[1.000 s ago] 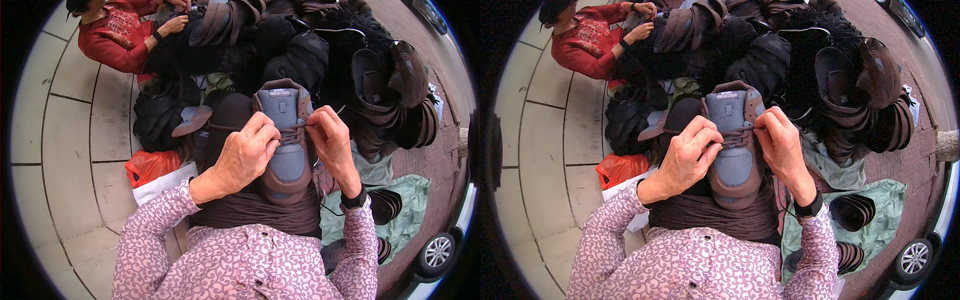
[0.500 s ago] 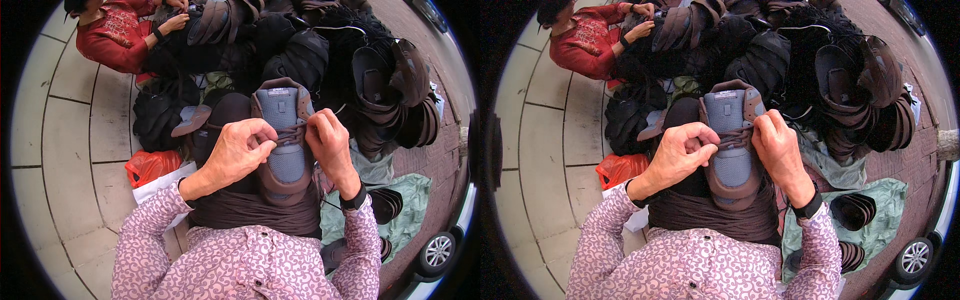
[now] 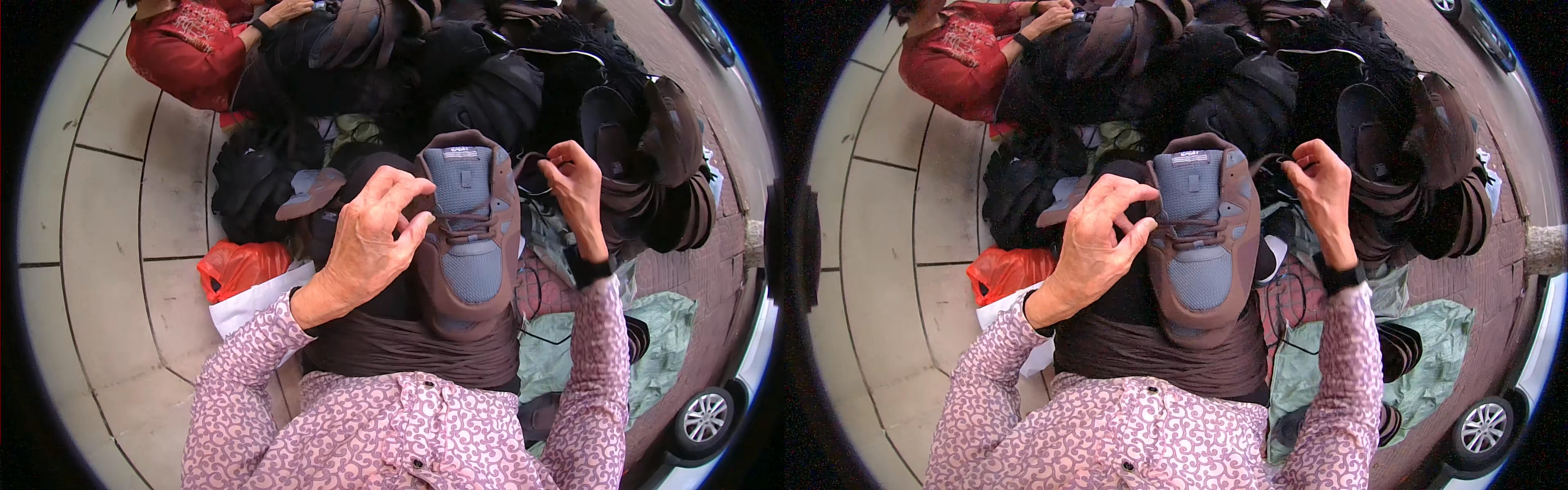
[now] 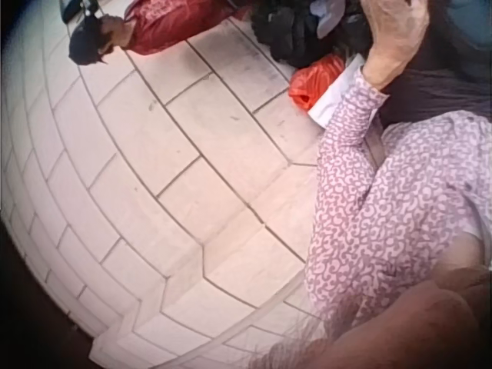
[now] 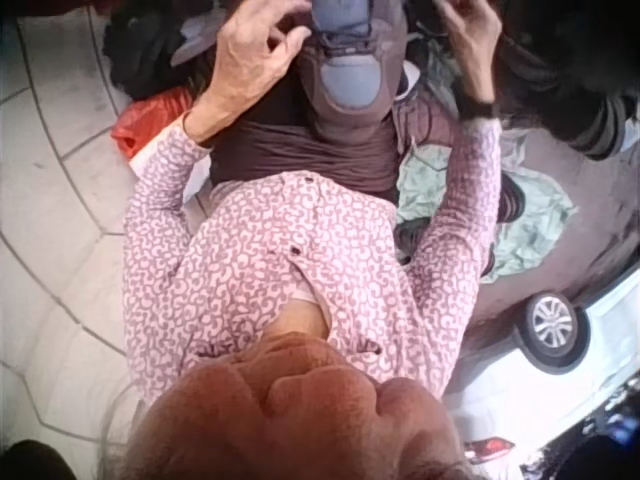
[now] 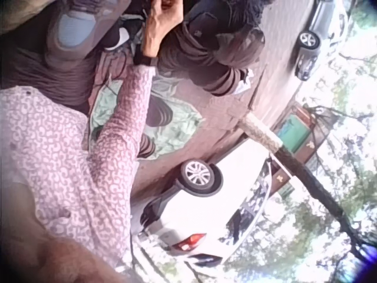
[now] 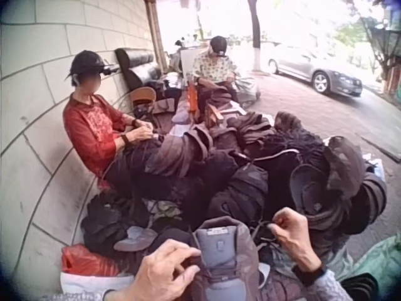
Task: The recorder is lacing a brown shoe while sitting on the ground.
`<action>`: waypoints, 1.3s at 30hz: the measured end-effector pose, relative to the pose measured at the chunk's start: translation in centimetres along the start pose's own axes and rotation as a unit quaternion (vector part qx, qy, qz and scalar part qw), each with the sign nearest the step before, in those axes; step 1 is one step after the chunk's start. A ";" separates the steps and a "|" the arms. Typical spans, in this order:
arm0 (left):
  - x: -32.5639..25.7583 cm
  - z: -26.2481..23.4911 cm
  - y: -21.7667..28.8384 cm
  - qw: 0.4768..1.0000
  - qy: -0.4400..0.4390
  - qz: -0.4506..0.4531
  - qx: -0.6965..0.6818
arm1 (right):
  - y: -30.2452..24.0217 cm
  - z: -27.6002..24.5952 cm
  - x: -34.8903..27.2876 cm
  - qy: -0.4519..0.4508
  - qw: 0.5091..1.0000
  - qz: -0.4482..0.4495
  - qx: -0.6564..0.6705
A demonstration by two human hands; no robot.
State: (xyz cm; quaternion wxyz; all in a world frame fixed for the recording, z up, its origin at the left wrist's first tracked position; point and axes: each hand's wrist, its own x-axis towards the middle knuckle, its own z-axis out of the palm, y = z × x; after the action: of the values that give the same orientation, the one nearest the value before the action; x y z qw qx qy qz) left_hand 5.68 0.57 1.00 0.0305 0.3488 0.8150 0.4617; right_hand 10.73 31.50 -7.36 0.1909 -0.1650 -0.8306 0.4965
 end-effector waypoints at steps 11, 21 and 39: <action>0.1 -0.9 -0.6 0.995 -0.067 -0.029 0.072 | -9.6 1.1 -6.3 -0.219 0.969 -0.097 0.065; -0.6 -1.1 -0.2 0.996 -0.073 -0.015 0.053 | -10.3 1.4 -5.7 -0.269 0.954 -0.122 0.046; -0.6 -1.7 -1.2 0.993 -0.066 -0.095 -0.034 | -7.8 2.2 -6.5 -0.230 0.910 0.173 0.299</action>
State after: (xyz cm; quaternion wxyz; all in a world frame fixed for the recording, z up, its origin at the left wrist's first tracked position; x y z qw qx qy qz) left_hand 4.86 -1.48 0.85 0.1395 0.2979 0.8248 0.4599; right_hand 14.63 23.28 -2.39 -0.0542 -0.1224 -0.6229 0.7708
